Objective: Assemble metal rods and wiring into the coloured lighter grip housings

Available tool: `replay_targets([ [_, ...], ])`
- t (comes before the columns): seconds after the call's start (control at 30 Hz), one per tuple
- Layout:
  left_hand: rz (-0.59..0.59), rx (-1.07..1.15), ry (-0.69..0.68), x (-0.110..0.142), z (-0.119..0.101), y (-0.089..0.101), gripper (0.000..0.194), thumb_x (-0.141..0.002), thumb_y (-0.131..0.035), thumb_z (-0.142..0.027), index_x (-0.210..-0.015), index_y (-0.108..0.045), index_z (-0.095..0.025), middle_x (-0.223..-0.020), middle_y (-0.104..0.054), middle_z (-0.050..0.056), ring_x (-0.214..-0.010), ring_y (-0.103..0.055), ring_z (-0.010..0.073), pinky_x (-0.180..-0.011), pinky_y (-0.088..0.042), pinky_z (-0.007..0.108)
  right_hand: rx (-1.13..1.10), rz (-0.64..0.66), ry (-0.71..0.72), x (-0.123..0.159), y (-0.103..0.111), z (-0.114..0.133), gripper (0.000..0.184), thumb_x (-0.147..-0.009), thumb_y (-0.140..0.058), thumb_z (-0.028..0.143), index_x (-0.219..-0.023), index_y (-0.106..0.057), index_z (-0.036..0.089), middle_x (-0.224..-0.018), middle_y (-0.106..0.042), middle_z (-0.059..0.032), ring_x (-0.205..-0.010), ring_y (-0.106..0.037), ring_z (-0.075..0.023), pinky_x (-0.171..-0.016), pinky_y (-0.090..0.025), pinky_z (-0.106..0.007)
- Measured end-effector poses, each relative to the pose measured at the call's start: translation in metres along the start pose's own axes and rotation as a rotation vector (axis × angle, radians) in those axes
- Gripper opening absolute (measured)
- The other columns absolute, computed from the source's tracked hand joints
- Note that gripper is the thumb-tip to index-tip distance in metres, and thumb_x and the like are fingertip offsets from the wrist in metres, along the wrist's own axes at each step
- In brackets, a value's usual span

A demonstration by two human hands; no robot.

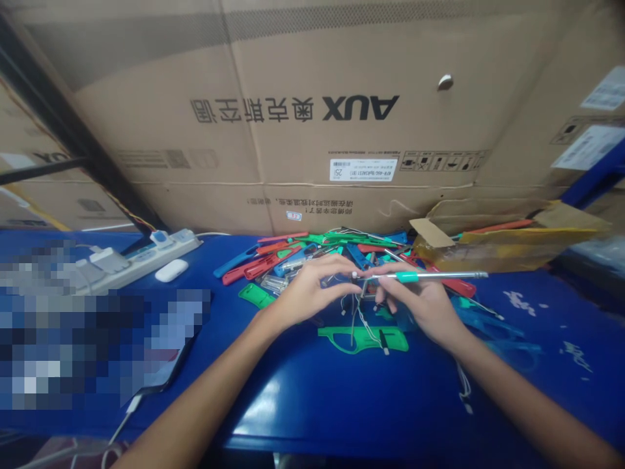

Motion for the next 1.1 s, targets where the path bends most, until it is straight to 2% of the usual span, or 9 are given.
replay_targets([
  [0.17,-0.087,-0.058,0.03,0.0,-0.002,0.004,0.014,-0.091,-0.074,-0.022,-0.105,-0.073,-0.022,-0.107,-0.074,0.004,-0.105,-0.065,0.0214,-0.099,-0.049,0.041,0.122,0.025,0.034,0.004,-0.004,0.001,0.018,-0.094,-0.067,0.035,-0.101,-0.074,0.021,-0.077,-0.071,-0.001,-0.059,-0.06,-0.011,-0.053,-0.051,-0.023],
  [0.3,-0.141,-0.085,0.069,-0.001,0.0,0.007,0.013,-0.097,-0.065,-0.022,-0.11,-0.069,-0.02,-0.111,-0.072,0.006,-0.106,-0.067,0.0202,-0.096,-0.051,0.036,0.101,0.04,0.019,0.004,-0.006,-0.002,0.015,-0.094,-0.067,0.034,-0.099,-0.075,0.021,-0.084,-0.073,-0.0023,-0.059,-0.062,-0.011,-0.056,-0.054,-0.025],
  [0.4,-0.117,-0.446,0.156,0.0,0.008,0.011,0.014,-0.102,-0.056,-0.022,-0.112,-0.066,-0.019,-0.114,-0.072,0.006,-0.108,-0.066,0.0197,-0.096,-0.052,0.034,-0.029,0.023,0.01,0.002,-0.003,-0.003,0.016,-0.093,-0.069,0.037,-0.1,-0.074,0.022,-0.088,-0.075,-0.0038,-0.063,-0.067,-0.013,-0.055,-0.055,-0.026],
  [0.5,-0.052,-0.778,0.272,0.004,0.023,0.02,0.016,-0.101,-0.054,-0.02,-0.112,-0.066,-0.018,-0.113,-0.072,0.008,-0.109,-0.065,0.0258,-0.095,-0.051,0.04,-0.203,-0.027,0.006,-0.001,0.005,-0.003,0.022,-0.09,-0.074,0.04,-0.104,-0.071,0.024,-0.092,-0.076,-0.0051,-0.073,-0.071,-0.0174,-0.051,-0.054,-0.025],
  [0.67,-0.017,-0.959,0.433,0.018,0.045,0.038,0.021,-0.094,-0.051,-0.009,-0.104,-0.068,-0.016,-0.112,-0.071,0.016,-0.11,-0.061,0.0345,-0.094,-0.05,0.049,-0.25,-0.109,-0.01,-0.004,0.016,-0.001,0.027,-0.088,-0.074,0.048,-0.085,-0.07,0.021,-0.075,-0.07,-0.0024,-0.057,-0.064,-0.0141,-0.044,-0.049,-0.024],
  [0.77,-0.007,-1.013,0.501,0.027,0.053,0.042,0.037,-0.086,-0.051,-0.001,-0.116,-0.066,-0.015,-0.123,-0.068,0.018,-0.117,-0.058,0.036,-0.096,-0.049,0.052,-0.204,-0.156,0.001,-0.004,0.018,0.001,0.033,-0.089,-0.071,0.053,-0.078,-0.067,0.022,-0.073,-0.069,-0.0028,-0.057,-0.062,-0.0148,-0.047,-0.05,-0.027],
  [0.9,-0.075,-1.031,0.537,0.026,0.051,0.042,0.065,-0.079,-0.049,0.003,-0.143,-0.047,-0.008,-0.133,-0.062,0.023,-0.124,-0.054,0.0369,-0.099,-0.048,0.055,-0.14,-0.226,0.061,-0.005,0.02,0.004,0.033,-0.089,-0.07,0.055,-0.08,-0.065,0.024,-0.086,-0.073,-0.0059,-0.074,-0.067,-0.0204,-0.058,-0.054,-0.032],
  [1.0,-0.124,-0.991,0.468,0.017,0.041,0.037,0.058,-0.088,-0.044,-0.001,-0.145,-0.043,-0.006,-0.138,-0.058,0.024,-0.128,-0.051,0.0361,-0.103,-0.045,0.053,-0.176,-0.243,0.04,-0.005,0.021,0.004,0.032,-0.089,-0.069,0.055,-0.084,-0.065,0.025,-0.079,-0.072,-0.0043,-0.072,-0.067,-0.0204,-0.059,-0.054,-0.033],
  [1.1,-0.115,-0.903,0.371,0.007,0.028,0.026,0.04,-0.104,-0.04,-0.021,-0.141,-0.048,-0.01,-0.131,-0.063,0.019,-0.122,-0.057,0.0316,-0.102,-0.046,0.047,-0.201,-0.267,0.032,-0.005,0.023,0.003,0.032,-0.09,-0.069,0.056,-0.085,-0.064,0.025,-0.068,-0.067,-0.0008,-0.064,-0.063,-0.0177,-0.06,-0.054,-0.031],
])
Point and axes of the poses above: each hand's wrist, its own x-axis away from the middle knuckle, its own y-axis out of the back of the hand, z = x × y, the point moved 3 cm from there along -x, towards the middle knuckle
